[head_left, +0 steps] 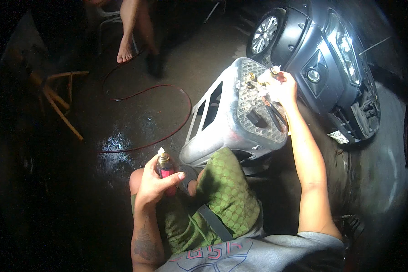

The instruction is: The person sits on the floor and assembles a small mechanical component by hand. They attach a small part to a cylindrical object, then insert a yellow cylindrical piece, and finally secure a small metal ring onto the assembly.

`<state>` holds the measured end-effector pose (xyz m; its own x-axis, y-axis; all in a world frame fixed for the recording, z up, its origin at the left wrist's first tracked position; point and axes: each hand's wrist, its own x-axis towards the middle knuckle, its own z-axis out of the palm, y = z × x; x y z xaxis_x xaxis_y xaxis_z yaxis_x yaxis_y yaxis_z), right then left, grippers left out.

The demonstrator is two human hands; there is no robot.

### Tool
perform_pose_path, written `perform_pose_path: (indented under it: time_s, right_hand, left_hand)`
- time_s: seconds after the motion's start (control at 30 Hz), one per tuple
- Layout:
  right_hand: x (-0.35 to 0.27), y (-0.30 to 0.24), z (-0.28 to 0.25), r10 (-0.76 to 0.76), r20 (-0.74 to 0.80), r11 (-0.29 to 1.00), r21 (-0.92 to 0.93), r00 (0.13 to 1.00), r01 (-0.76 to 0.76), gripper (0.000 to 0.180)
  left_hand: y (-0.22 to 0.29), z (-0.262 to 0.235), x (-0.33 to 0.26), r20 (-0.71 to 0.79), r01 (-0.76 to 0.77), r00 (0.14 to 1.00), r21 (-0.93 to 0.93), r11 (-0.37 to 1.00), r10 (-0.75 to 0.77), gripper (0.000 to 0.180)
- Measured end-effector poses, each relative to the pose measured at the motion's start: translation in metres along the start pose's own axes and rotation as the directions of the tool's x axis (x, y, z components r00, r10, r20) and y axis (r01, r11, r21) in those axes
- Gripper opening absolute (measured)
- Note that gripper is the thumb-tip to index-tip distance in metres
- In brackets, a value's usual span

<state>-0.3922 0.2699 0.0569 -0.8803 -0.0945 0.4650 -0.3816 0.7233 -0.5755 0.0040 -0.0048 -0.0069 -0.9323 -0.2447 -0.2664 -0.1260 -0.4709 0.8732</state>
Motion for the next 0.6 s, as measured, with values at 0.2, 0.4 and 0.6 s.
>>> perform_pose_path:
  time_s: [0.2,0.4,0.6]
  right_hand:
    - [-0.034,-0.023,-0.016,-0.459,0.174,0.862,-0.149,0.871,0.484,0.024]
    - [-0.029,-0.042,-0.008,-0.268,0.424,0.868,-0.283,0.865,0.407,0.025]
    - [-0.021,-0.046,-0.003,-0.213,0.414,0.907,-0.253,0.885,0.337,0.024]
  left_hand:
    - [-0.002,0.001,0.002,0.01,-0.02,1.0,0.0,1.0,0.02,0.039]
    - [0.001,0.002,-0.001,0.003,-0.003,1.0,0.009,1.0,0.003,0.039]
    - [-0.001,0.001,0.0,0.001,-0.021,1.0,-0.007,1.0,0.021,0.038]
